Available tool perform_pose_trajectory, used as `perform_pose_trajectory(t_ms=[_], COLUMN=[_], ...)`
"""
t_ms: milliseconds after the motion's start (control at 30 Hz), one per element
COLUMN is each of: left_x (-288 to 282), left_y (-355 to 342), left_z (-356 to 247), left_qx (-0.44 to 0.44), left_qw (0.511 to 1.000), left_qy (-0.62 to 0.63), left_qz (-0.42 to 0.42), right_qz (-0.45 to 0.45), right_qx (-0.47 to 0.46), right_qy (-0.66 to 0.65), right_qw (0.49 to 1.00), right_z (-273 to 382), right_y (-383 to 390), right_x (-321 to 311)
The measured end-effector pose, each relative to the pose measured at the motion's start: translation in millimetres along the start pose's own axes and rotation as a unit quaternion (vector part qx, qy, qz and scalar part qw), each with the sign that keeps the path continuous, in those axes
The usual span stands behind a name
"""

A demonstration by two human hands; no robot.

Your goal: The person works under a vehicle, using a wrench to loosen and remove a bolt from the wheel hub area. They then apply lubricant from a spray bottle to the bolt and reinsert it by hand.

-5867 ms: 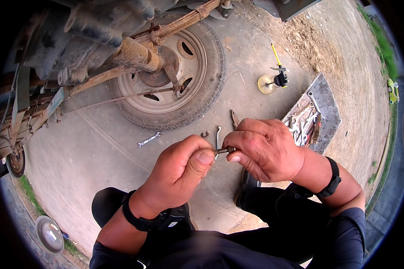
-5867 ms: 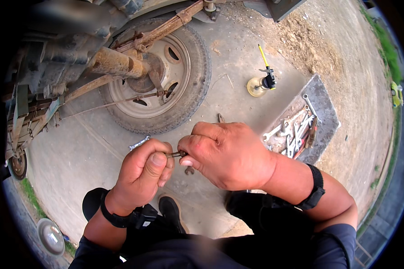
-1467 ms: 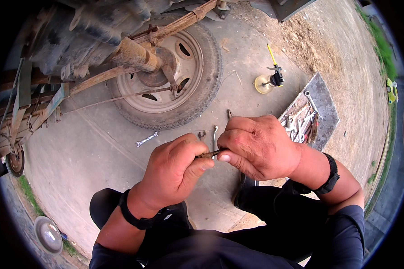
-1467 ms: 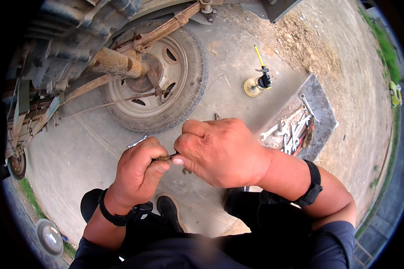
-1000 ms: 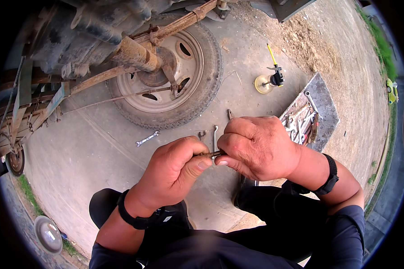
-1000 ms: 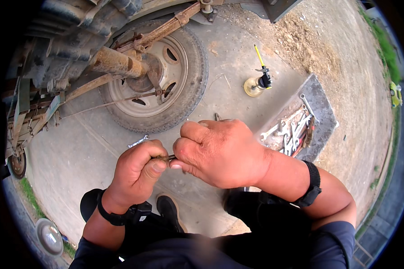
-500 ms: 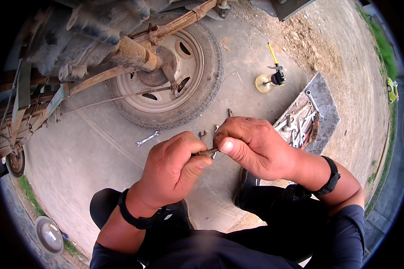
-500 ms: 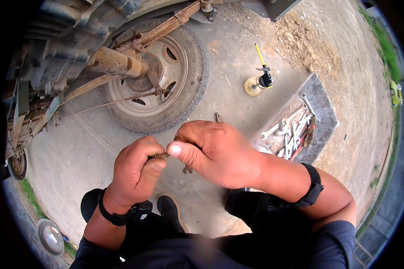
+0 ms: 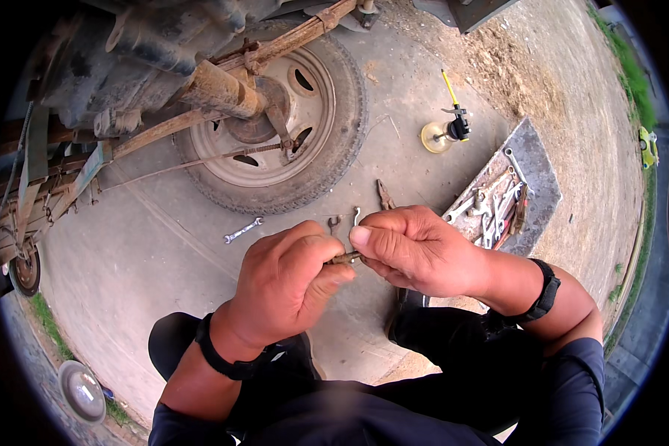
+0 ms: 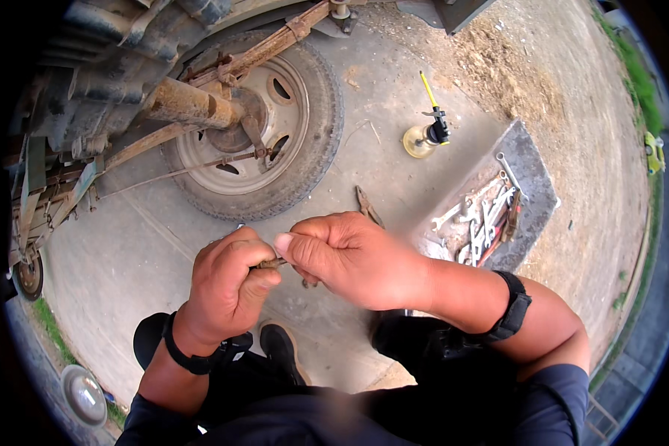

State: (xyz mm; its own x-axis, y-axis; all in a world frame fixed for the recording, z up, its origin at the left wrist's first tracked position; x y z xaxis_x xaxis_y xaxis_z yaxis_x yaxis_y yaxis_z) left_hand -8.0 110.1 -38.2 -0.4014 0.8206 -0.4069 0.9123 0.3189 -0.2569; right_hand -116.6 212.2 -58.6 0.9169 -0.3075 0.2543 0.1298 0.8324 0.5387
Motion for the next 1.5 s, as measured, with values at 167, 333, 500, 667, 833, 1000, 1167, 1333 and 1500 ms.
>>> perform_pose_trajectory(t_ms=[167,333,500,667,833,1000,1167,1333,1500], left_x=[-4.1,1.8,1.9,-0.9,-1.7,1.8,1.5,0.7,1.1], left_y=[0.2,2.8,0.5,1.0,3.7,6.4,3.3,2.8,2.2], left_z=[5.2,4.2,-1.5,-2.5,4.5,5.1,0.1,0.7,3.0], left_qx=[-0.081,-0.127,-0.053,-0.002,-0.106,-0.116,-0.071,-0.021,-0.017], left_qw=[0.995,0.983,0.996,1.000,0.990,0.986,0.994,0.999,1.000], left_qy=[0.061,0.124,0.064,-0.025,0.097,0.120,0.084,0.032,0.013], left_qz=[-0.005,0.038,0.029,0.006,0.009,0.030,0.023,0.007,0.000], right_qz=[-0.097,-0.068,-0.050,-0.031,-0.109,-0.063,-0.048,-0.013,-0.019], right_qx=[-0.287,-0.409,-0.352,-0.258,-0.377,-0.423,-0.387,-0.292,-0.207], right_qy=[0.346,0.589,0.399,0.216,0.426,0.561,0.436,0.275,0.230], right_qw=[0.888,0.694,0.845,0.941,0.815,0.709,0.811,0.916,0.951], right_z=[30.8,46.8,32.9,17.3,39.2,48.2,35.9,24.9,19.3], right_y=[9.0,20.0,12.9,4.1,16.2,24.7,17.8,7.9,3.8], right_x=[-4.1,5.9,-0.2,-2.3,-0.3,6.2,2.3,1.3,0.4])
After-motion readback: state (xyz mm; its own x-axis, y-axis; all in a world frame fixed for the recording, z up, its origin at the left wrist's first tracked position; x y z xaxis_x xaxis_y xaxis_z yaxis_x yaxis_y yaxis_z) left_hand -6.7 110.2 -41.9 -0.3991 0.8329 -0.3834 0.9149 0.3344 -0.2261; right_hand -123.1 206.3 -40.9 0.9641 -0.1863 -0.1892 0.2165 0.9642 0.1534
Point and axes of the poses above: each hand's wrist, its own y-axis away from the middle knuckle, its own x-axis out of the palm, z = x × y, the point moved 6 cm from there along -y, towards the middle knuckle, and after that the axes turned 6 degrees about -z, right-handed, at the moved point
